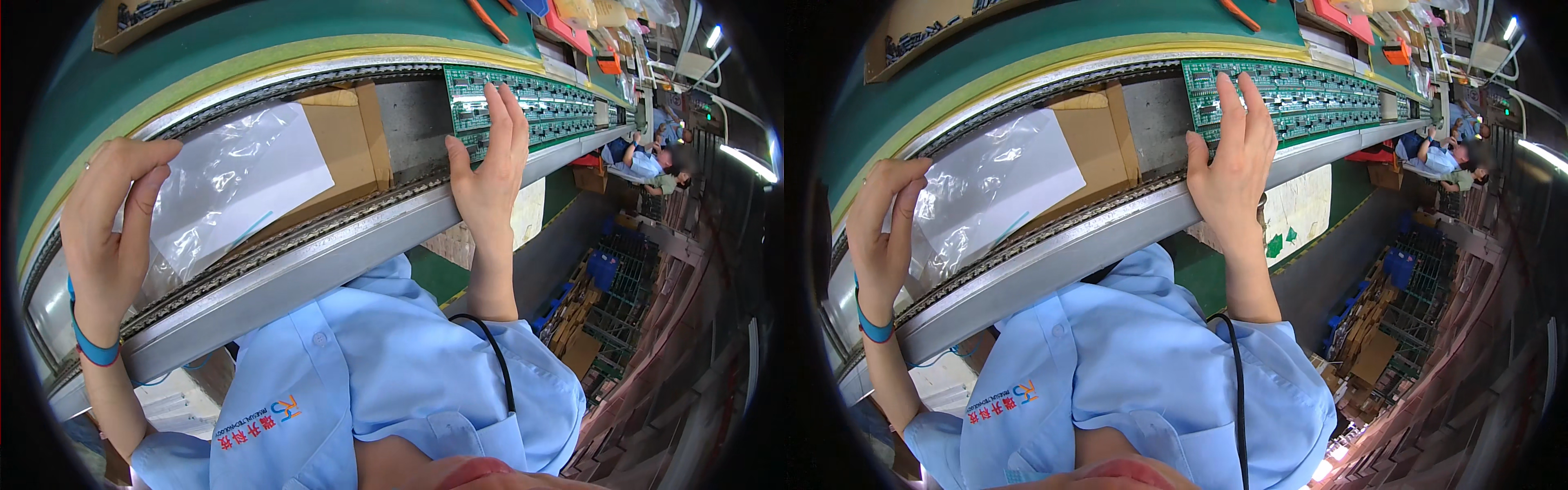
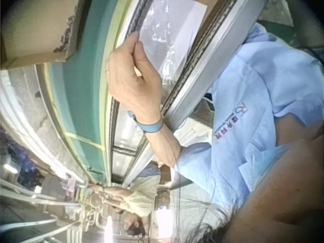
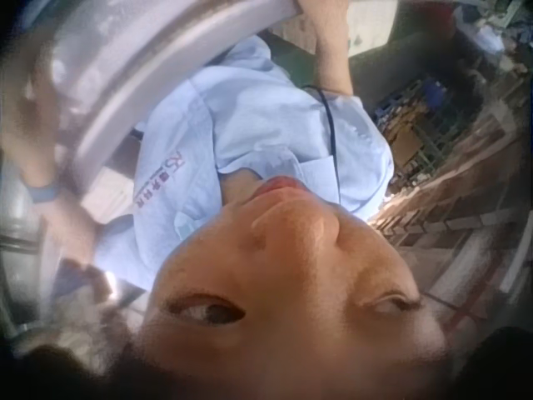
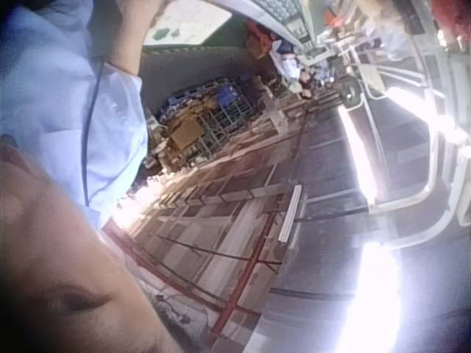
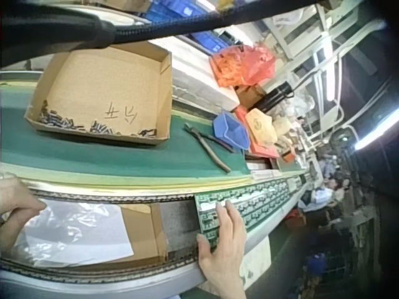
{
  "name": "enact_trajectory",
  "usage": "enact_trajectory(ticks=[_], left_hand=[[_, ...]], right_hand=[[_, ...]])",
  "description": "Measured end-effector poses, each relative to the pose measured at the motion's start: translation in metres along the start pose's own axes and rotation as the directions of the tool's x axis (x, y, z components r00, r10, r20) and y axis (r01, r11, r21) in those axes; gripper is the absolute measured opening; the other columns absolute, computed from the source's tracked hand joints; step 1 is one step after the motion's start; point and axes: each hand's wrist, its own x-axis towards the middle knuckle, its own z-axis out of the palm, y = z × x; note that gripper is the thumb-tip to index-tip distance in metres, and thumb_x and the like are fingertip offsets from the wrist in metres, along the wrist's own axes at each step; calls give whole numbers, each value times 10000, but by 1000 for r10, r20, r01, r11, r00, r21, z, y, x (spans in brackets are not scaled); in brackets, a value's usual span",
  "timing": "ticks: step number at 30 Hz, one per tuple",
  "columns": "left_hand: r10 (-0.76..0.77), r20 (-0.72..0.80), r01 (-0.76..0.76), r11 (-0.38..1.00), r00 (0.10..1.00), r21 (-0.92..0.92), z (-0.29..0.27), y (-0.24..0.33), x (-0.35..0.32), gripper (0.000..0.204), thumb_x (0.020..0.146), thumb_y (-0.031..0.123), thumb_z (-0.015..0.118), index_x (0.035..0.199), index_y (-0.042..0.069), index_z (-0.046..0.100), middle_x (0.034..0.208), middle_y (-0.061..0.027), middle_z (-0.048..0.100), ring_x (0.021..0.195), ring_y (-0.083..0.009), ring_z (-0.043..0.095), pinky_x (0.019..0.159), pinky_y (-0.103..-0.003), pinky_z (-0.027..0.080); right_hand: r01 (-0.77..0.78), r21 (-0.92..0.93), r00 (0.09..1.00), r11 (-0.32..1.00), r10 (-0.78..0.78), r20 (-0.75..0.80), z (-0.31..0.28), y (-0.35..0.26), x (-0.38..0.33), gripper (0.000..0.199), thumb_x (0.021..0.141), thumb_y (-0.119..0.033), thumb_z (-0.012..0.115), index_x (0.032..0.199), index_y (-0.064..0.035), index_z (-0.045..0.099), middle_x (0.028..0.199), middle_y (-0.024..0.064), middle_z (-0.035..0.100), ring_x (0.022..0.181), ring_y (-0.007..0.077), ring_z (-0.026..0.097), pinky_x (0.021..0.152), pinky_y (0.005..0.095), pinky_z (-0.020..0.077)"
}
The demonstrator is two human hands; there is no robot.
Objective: Assembling electronic components onto green printed circuit boards on a factory assembly line.
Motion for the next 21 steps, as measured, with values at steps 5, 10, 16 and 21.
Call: enact_trajectory(ticks=[5, 10, 16, 21], left_hand=[[6, -6, -6, 1000, 1000, 24, 1, 0, -2, 148, 816, -66, 614, 955, -18, 633, 832, -131, 603, 744, -252, 573, 675, -304, 449], [14, -6, -14, 999, 1000, 45, 3, 2, 2, 131, 820, -60, 607, 941, -17, 629, 814, -131, 593, 725, -267, 557, 663, -325, 437], [10, 12, -10, 999, 1000, 33, 6, 4, 5, 117, 823, -41, 610, 932, -1, 624, 789, -120, 574, 704, -268, 536, 651, -334, 426], [11, 4, -11, 998, 1000, 57, 2, 8, 3, 109, 824, -36, 609, 926, -2, 627, 787, -123, 580, 711, -275, 547, 650, -344, 431]], right_hand=[[-49, -49, 999, 998, 48, -25, 2, 13, 0, 718, 693, 5, 711, 1354, -77, 442, 1366, 174, 429, 1228, 356, 439, 1027, 447, 334], [-119, -115, 992, 986, 112, -65, 1, 42, 4, 745, 683, 3, 714, 1363, -95, 424, 1360, 170, 418, 1218, 355, 438, 1024, 469, 322], [-298, -194, 952, 935, 276, -135, 1, 89, 6, 746, 683, -20, 734, 1357, -105, 424, 1375, 164, 413, 1273, 344, 415, 1042, 477, 315], [-370, -208, 922, 905, 332, -198, 2, 124, 12, 733, 687, -42, 741, 1349, -122, 436, 1380, 165, 411, 1275, 343, 415, 1041, 490, 313]])
